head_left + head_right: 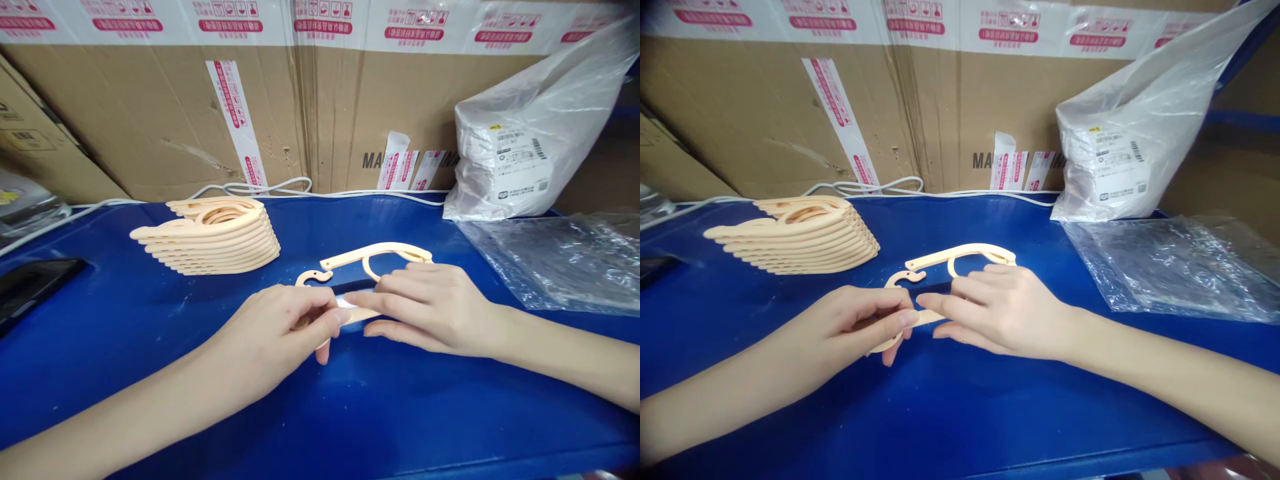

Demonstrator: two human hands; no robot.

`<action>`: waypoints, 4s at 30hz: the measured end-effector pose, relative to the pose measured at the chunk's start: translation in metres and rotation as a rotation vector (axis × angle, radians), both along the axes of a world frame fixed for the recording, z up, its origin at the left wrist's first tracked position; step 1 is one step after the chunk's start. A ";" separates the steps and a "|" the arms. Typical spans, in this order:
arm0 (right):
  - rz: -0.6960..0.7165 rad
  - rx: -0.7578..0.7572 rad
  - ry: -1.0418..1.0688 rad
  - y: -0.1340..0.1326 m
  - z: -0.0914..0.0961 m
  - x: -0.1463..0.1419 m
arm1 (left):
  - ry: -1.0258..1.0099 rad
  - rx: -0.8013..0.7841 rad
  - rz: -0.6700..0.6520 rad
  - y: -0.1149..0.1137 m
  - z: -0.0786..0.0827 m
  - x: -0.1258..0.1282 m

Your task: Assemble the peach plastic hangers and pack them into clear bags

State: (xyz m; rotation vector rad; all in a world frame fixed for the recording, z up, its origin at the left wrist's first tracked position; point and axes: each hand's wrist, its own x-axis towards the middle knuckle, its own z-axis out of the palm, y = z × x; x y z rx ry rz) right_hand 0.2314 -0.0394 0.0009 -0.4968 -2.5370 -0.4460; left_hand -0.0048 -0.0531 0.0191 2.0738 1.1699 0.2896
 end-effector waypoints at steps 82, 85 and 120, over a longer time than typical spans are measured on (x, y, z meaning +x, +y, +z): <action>-0.363 -0.361 -0.052 0.037 -0.007 0.019 | 0.048 0.848 -0.434 0.000 -0.018 -0.004; -0.330 -0.378 -0.071 0.038 -0.006 0.020 | 0.048 0.849 -0.433 0.000 -0.018 -0.004; 0.075 -0.248 -0.102 0.014 -0.005 0.007 | 0.304 1.282 -0.230 0.011 -0.009 -0.016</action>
